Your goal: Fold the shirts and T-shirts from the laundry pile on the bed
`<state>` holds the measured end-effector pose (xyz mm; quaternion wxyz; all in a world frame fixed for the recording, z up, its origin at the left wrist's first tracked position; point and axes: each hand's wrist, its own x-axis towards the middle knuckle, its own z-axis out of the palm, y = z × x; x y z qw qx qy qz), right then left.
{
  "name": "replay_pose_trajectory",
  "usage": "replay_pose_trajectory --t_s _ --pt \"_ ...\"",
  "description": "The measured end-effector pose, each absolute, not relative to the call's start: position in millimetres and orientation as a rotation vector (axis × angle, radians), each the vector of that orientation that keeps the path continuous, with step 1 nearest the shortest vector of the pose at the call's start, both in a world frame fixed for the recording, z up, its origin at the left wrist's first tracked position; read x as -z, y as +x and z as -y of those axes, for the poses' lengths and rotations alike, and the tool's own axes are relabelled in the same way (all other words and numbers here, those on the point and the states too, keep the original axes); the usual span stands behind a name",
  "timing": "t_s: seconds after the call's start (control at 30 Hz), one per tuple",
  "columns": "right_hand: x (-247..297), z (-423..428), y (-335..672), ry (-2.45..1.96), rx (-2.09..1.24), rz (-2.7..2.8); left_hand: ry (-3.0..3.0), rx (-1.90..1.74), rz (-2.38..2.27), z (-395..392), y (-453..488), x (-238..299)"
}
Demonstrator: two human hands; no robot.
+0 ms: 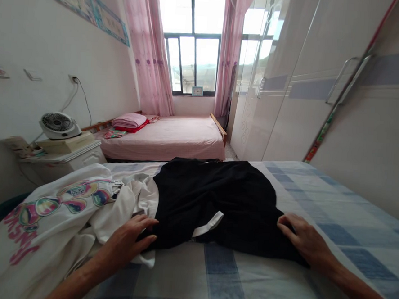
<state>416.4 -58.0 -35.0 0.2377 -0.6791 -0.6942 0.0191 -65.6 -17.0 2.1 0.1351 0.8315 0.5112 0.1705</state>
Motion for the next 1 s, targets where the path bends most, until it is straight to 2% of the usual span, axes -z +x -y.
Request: replay_pose_trajectory --t_s 0.17,0.3,0.43,0.6,0.7,0.83,1.0 --pt "41 63 417 -1.97 0.162 1.792 2.455 -0.406 -1.399 27 -67 -12" --pt "37 68 416 -1.961 0.123 1.925 2.463 -0.321 -1.423 32 -70 -11" --pt "29 63 413 -1.944 0.081 1.833 2.474 -0.318 -1.466 29 -67 -10" --pt "-4 59 411 -1.834 0.214 1.591 2.492 -0.528 -1.627 22 -67 -35" --pt "-29 65 419 -1.79 0.264 1.477 2.589 -0.728 -1.534 25 -68 -56" --pt "-32 75 425 -1.936 0.048 1.536 2.692 -0.651 -1.392 33 -72 -59" --pt "-8 67 398 -2.118 -0.232 1.761 2.543 -0.55 -1.529 30 -77 -33"
